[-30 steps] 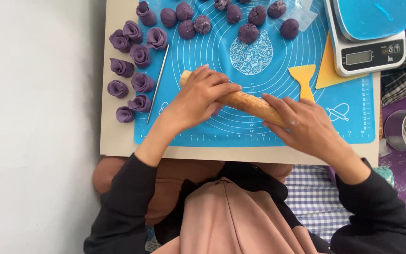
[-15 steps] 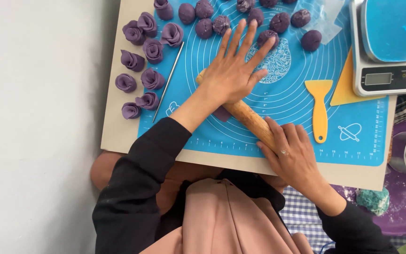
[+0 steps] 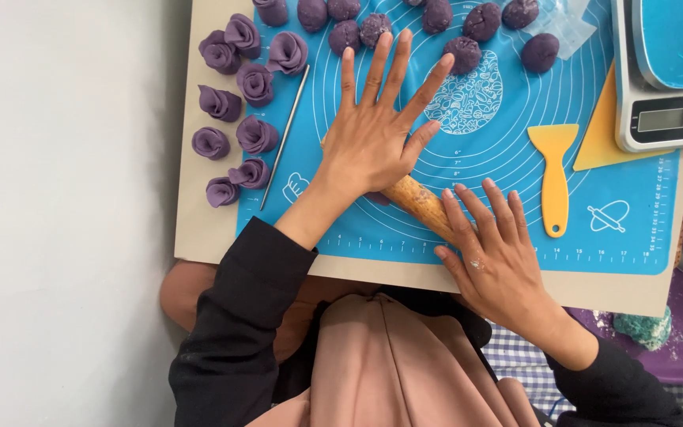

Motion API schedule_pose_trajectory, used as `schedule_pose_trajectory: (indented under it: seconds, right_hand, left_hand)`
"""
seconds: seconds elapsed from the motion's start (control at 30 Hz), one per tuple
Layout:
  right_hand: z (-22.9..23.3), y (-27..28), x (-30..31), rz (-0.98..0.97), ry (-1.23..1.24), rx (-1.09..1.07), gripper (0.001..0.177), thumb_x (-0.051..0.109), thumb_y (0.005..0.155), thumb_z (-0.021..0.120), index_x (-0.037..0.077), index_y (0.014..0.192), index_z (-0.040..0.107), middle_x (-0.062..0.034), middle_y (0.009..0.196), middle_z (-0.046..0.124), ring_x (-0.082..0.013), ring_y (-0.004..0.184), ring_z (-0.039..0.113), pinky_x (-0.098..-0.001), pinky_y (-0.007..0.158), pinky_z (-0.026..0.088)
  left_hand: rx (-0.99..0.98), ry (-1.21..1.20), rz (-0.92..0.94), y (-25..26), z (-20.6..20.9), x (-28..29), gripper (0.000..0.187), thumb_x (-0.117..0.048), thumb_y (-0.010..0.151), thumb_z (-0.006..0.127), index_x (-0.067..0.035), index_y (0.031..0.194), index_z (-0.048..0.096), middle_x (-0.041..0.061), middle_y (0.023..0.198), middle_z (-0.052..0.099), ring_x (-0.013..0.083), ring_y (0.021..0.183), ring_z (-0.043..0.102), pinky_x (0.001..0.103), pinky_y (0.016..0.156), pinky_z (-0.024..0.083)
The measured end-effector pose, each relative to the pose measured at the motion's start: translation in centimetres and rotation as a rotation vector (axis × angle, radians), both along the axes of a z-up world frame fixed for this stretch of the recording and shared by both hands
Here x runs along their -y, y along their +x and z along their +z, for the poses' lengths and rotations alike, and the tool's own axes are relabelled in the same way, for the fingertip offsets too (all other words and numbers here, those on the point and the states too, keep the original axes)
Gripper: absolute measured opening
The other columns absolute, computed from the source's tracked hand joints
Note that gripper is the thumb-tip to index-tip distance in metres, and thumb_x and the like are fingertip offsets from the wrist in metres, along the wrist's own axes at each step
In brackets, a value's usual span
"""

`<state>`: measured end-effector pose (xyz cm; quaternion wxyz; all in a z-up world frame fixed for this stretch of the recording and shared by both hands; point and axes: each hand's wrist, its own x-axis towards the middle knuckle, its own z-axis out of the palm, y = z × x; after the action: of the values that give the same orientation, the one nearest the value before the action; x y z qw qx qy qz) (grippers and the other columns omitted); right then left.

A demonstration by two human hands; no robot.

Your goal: Shaping purple dough into decorative rose shapes using a rolling pin and a scraper on a silicone mat.

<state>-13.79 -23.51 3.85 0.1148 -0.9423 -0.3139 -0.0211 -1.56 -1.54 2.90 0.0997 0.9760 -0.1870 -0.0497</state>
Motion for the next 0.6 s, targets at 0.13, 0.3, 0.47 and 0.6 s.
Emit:
schedule_pose_trajectory:
  seconds: [0.13,0.3,0.47,0.6]
  right_hand:
    - [0.5,0.1,-0.5,0.032,-0.005,-0.009,0.064,0.033,0.103,0.049,0.002,0.158,0.033,-0.0215,0.162,0.034,-0.0431,0.156,0.017,-0.0598,0.127,0.011]
    - [0.5,-0.6,-0.7,0.068,-0.034,0.027,0.066,0.036,0.105,0.046,0.002,0.159,0.032,-0.0198,0.166,0.034,-0.0353,0.158,0.011,-0.0556,0.127,-0.001]
    - [0.9,-1.1,-1.0,0.057,-0.016,0.049,0.064,0.034,0.105,0.046,0.002,0.159,0.033,-0.0209,0.164,0.036,-0.0374,0.157,0.016,-0.0561,0.127,0.003]
    - [0.7,-1.2,-1.1,0.057,-0.013,0.048,0.065,0.035,0.105,0.047,0.002,0.159,0.033,-0.0222,0.163,0.038,-0.0377,0.157,0.016,-0.0552,0.128,0.001]
  left_hand:
    - [-0.009,-0.009,0.013,-1.3,0.0,-1.0,0.060,-0.050,0.122,0.039,-0.031,0.169,0.006,0.019,0.174,-0.005,0.0357,0.154,-0.014,0.066,0.117,-0.018]
    - [0.021,0.030,0.074,-3.4,-0.1,-1.8,0.069,-0.031,0.117,0.053,-0.028,0.170,0.007,0.021,0.172,-0.006,0.0367,0.153,-0.016,0.068,0.119,-0.015]
    - [0.115,-0.007,0.113,-5.5,-1.8,-2.8,0.070,-0.031,0.112,0.051,-0.026,0.169,0.012,0.020,0.173,-0.002,0.0362,0.155,-0.014,0.069,0.119,-0.015]
    - [0.141,0.004,0.145,-6.8,-2.0,-3.1,0.071,-0.030,0.111,0.053,-0.025,0.170,0.013,0.019,0.173,-0.001,0.0380,0.156,-0.013,0.070,0.118,-0.016]
